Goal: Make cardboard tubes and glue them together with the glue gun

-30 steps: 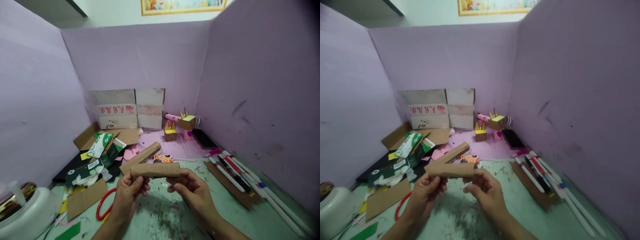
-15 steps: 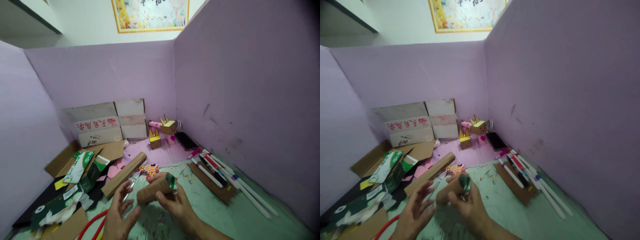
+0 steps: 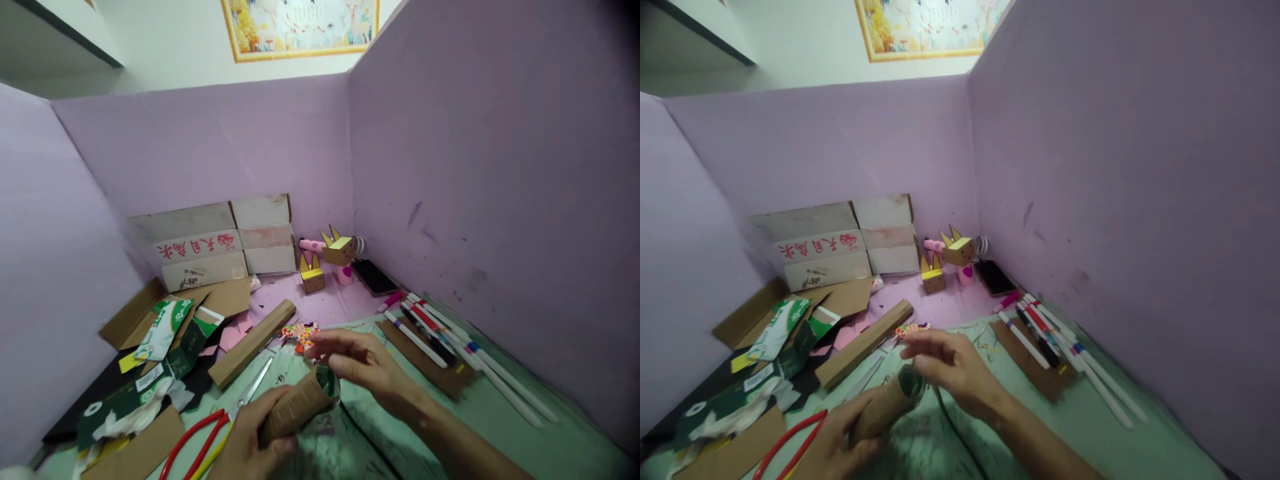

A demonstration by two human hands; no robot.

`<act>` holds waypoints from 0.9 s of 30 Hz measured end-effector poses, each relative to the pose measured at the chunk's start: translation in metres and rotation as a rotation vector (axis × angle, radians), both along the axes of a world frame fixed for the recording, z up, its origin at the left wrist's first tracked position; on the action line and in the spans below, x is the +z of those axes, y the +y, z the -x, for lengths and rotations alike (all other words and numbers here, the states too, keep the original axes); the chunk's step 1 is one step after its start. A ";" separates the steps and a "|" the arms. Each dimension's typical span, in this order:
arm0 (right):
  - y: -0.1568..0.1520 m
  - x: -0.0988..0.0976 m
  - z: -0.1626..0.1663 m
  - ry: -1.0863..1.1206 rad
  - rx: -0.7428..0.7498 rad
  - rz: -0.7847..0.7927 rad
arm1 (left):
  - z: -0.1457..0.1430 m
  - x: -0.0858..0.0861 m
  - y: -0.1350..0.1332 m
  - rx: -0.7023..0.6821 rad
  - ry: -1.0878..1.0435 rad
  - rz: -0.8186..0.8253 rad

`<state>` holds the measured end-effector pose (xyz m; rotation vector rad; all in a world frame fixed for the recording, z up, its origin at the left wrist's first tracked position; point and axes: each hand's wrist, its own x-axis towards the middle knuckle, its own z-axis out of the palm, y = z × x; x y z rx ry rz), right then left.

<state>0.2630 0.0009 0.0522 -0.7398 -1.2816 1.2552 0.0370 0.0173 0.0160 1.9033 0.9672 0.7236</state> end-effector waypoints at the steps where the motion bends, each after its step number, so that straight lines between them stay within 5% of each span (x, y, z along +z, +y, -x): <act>1: 0.001 0.003 -0.004 -0.056 0.023 0.014 | 0.004 0.000 0.001 -0.017 0.025 -0.002; 9: -0.004 0.006 -0.008 -0.467 -0.107 -0.259 | 0.024 -0.006 0.003 0.020 0.201 -0.026; 15: -0.004 0.003 -0.008 -0.529 -0.175 -0.393 | 0.021 -0.001 0.000 0.043 0.191 -0.044; 19: -0.002 0.001 -0.005 -0.453 -0.233 -0.387 | 0.019 0.005 0.000 0.073 0.216 -0.103; 23: -0.001 0.004 -0.004 -0.409 -0.122 -0.218 | 0.021 0.008 -0.002 0.072 0.254 -0.100; 27: -0.004 0.006 -0.006 -0.474 -0.079 -0.253 | 0.022 0.008 -0.005 0.056 0.260 -0.030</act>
